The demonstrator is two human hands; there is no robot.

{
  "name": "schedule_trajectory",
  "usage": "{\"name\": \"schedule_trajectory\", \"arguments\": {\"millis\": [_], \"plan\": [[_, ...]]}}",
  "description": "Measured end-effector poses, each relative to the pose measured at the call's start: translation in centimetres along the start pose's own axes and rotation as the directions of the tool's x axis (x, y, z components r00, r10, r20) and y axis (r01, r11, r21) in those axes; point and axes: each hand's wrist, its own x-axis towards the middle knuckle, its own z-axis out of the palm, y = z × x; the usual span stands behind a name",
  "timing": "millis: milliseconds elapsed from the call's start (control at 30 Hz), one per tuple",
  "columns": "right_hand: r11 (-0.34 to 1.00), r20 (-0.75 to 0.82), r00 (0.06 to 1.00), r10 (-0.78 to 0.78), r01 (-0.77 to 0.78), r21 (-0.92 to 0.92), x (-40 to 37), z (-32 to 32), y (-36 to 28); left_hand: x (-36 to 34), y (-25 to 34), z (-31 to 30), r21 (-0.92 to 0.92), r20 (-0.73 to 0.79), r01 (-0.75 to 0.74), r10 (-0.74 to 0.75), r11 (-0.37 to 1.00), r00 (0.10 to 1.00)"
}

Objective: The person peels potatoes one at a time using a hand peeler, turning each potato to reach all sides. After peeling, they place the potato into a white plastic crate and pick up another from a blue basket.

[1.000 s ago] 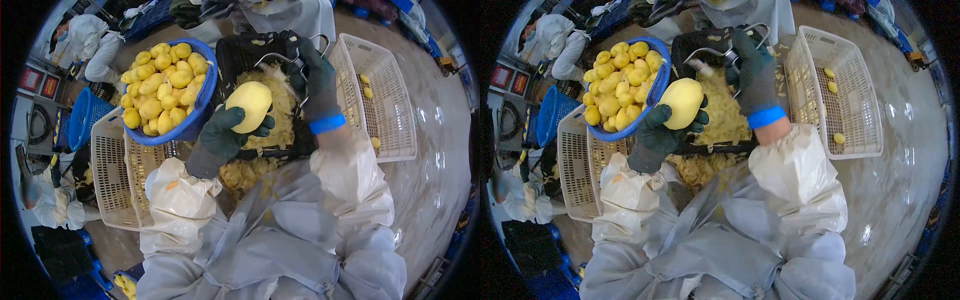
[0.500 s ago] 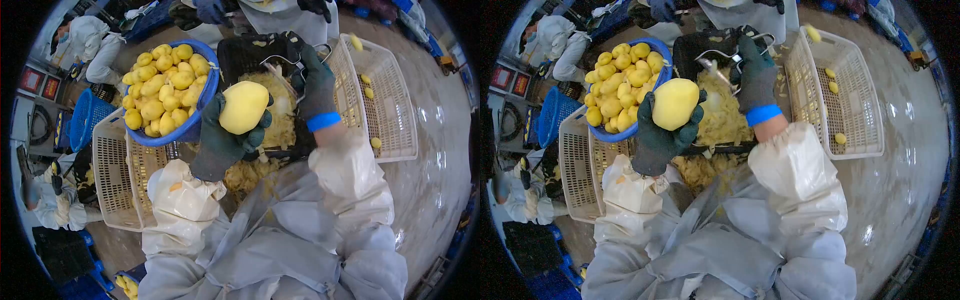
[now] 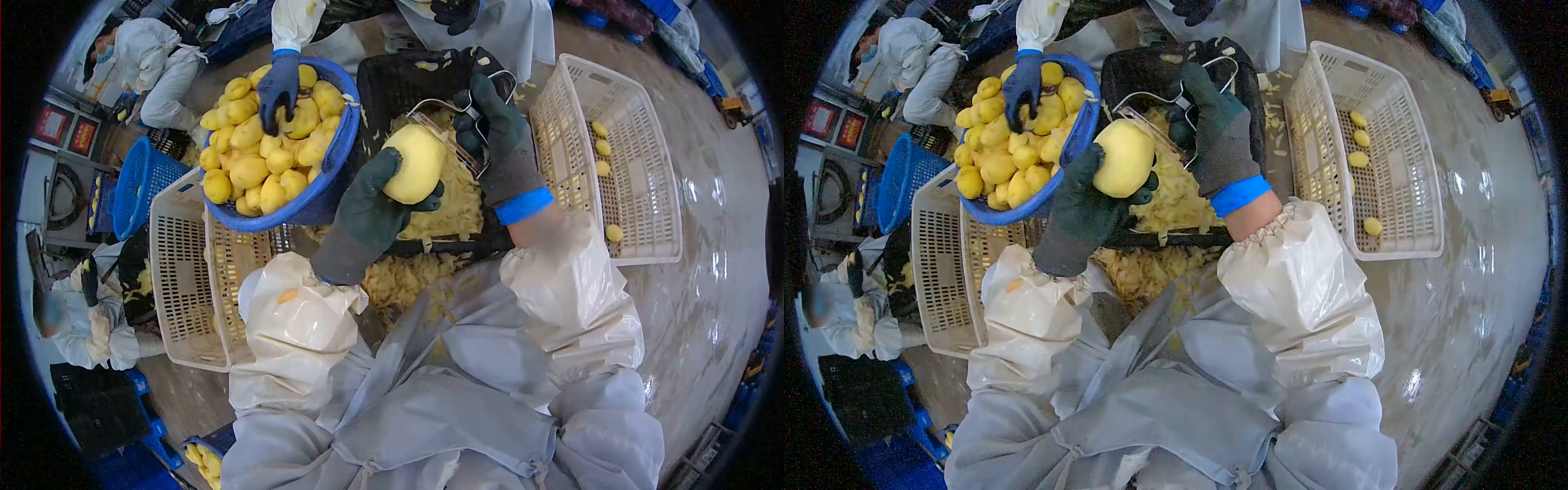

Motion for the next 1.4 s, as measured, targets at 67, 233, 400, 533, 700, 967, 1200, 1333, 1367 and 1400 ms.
{"name": "schedule_trajectory", "arguments": {"millis": [67,233,400,533,700,967,1200,1333,1367,1400], "plan": [[0.998,-0.011,0.998,0.061,-0.061,0.021,0.0,-0.4,0.1,0.2,0.4,-0.3,0.057,0.028,-0.014,0.012,0.998,1.000],[0.992,0.072,0.997,-0.025,0.016,0.129,0.5,-0.6,-0.1,-0.3,0.5,0.6,0.179,0.021,0.008,-0.012,0.984,1.000],[0.973,0.122,0.988,-0.095,0.066,0.221,1.1,-0.9,-1.7,-0.4,0.6,-0.1,0.110,-0.019,0.084,-0.082,0.990,0.996],[0.965,0.074,0.966,-0.248,0.253,-0.071,-0.8,-0.3,-1.0,-0.2,0.8,0.2,-0.076,0.017,0.156,-0.155,0.985,0.988],[0.989,-0.124,0.982,-0.144,0.140,-0.043,1.1,-0.4,0.5,-0.8,1.2,1.1,-0.215,-0.032,0.296,-0.310,0.931,0.950],[0.975,-0.068,0.976,-0.206,0.198,-0.102,1.3,-0.6,0.8,-0.7,1.2,0.3,-0.112,0.093,0.281,-0.272,0.953,0.958],[0.993,0.081,0.991,-0.103,0.106,-0.042,-1.4,0.6,-0.7,-1.0,1.3,1.3,-0.089,-0.025,0.227,-0.230,0.970,0.973],[0.988,-0.080,0.985,-0.156,0.154,-0.022,1.3,-0.4,-0.3,-0.3,0.7,-0.2,-0.186,0.078,0.293,-0.283,0.938,0.956],[0.989,-0.107,0.983,-0.147,0.147,-0.007,1.2,-0.6,-1.0,-0.4,1.0,-0.3,-0.236,0.201,0.320,-0.276,0.917,0.940],[0.990,-0.133,0.981,-0.140,0.142,0.010,1.2,-0.9,-1.5,-0.4,1.1,-0.2,-0.232,0.201,0.327,-0.284,0.916,0.938]]}}
